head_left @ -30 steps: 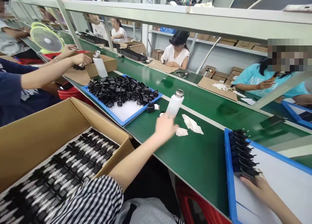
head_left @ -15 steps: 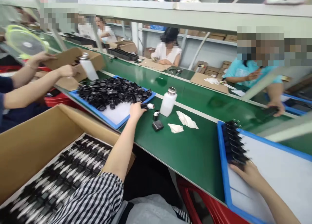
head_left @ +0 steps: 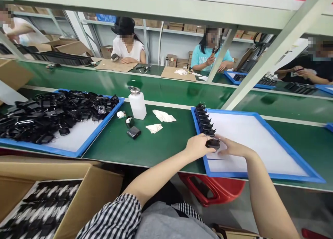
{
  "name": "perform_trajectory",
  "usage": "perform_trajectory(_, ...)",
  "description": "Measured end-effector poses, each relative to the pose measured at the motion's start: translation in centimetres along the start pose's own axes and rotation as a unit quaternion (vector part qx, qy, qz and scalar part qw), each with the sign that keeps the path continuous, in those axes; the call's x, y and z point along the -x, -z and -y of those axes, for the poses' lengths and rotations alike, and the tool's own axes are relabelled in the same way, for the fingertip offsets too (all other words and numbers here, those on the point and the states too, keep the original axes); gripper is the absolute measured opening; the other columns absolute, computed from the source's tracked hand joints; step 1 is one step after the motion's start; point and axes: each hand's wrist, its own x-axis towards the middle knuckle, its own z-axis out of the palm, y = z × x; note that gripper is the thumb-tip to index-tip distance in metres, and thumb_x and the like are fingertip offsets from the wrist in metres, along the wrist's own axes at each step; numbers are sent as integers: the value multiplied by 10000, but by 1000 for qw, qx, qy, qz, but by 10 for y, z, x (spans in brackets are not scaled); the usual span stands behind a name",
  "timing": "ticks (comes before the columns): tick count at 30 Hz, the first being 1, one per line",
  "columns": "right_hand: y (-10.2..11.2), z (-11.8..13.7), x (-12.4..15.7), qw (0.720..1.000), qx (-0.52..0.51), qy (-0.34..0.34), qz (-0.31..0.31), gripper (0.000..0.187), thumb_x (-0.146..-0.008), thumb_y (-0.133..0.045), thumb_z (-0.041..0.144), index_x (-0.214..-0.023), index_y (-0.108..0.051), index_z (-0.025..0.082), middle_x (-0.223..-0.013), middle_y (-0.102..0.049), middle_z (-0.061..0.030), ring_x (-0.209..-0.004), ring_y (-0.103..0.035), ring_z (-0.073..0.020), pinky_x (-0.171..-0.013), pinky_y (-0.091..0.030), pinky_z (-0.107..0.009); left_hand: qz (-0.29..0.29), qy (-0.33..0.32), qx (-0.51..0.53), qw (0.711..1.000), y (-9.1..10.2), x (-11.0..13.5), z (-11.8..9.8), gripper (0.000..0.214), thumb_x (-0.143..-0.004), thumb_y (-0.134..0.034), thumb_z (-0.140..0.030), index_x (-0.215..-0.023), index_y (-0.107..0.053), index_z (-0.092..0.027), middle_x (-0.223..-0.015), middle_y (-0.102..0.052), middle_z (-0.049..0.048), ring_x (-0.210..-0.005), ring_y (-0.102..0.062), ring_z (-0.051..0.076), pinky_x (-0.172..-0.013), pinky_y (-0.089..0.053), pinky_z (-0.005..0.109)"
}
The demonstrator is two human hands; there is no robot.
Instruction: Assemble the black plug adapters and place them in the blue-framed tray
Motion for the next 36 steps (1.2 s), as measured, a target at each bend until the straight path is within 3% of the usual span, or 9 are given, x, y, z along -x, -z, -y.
perform_trajectory(3,-5,8,5,1000,-23,10,9,661,-560,-530,457,-1112,-361,135,-1110,-424,-110,-1001,-393,-269,-849,-331,-387,-19,17,-43,999,-20,-13,1,314,-631,-523,-333,-924,-511,-222,-937,-492,9,-786,-509,156,-677,-419,265)
perform_trajectory(6,-14,10,-3,997,-19,16,-68,476,-656,-428,457,-1006,-447,134,-1008,-484,-115,-950,-425,-260,-810,-357,-391,-36,45,-40,997,-25,-17,4,329,-628,-531,-276,-941,-473,-190,-927,-481,23,-806,-490,156,-700,-412,264)
perform_trajectory(9,-24,7,-13,996,32,16,-81,384,-703,-382,434,-915,-516,143,-998,-488,-116,-981,-394,-272,-815,-340,-420,-65,47,-50,995,-22,-12,6,365,-616,-536,-229,-960,-434,-163,-908,-491,36,-880,-441,176,-769,-381,284)
perform_trajectory(15,-25,21,-14,981,172,-87,-18,356,-732,-363,452,-912,-566,221,-1136,-398,-92,-1137,-88,-358,-808,-211,-583,-50,86,-15,995,-4,16,20,479,-616,-531,-349,-1022,-404,-129,-1042,-441,87,-982,-379,221,-836,-337,322)
perform_trajectory(18,-11,25,-1,975,188,-115,-38,420,-684,-440,428,-1024,-502,188,-1140,-397,-114,-1107,-200,-353,-820,-240,-551,-37,85,-12,996,5,32,31,509,-614,-533,-358,-1047,-387,-133,-1091,-414,97,-1051,-328,232,-870,-306,341)
perform_trajectory(21,-2,27,20,991,124,-47,-35,384,-705,-383,337,-1042,-486,185,-1063,-470,-83,-982,-399,-263,-821,-333,-421,-61,90,-26,994,18,46,41,468,-636,-517,-329,-1046,-387,-145,-1121,-389,98,-1089,-291,220,-897,-274,353)
perform_trajectory(24,-9,32,38,996,75,22,31,327,-714,-337,273,-953,-552,215,-970,-512,-56,-903,-446,-217,-802,-360,-359,-82,97,-25,992,33,56,46,379,-662,-492,-314,-1002,-422,-164,-1124,-388,84,-1088,-296,195,-905,-271,337)
perform_trajectory(32,-30,40,35,992,93,-69,48,688,-590,-587,323,-1208,-312,199,-886,-464,-80,-819,-446,-221,-759,-365,-336,-161,40,-79,983,93,69,34,260,-667,-496,-323,-899,-486,-207,-1138,-372,38,-1088,-300,183,-917,-260,343)
perform_trajectory(36,-33,37,28,993,98,-55,32,628,-587,-590,356,-1166,-377,238,-800,-458,-52,-765,-460,-216,-689,-393,-334,-221,36,-99,970,127,76,32,258,-661,-502,-316,-896,-490,-210,-1126,-387,24,-1076,-324,174,-909,-274,329)
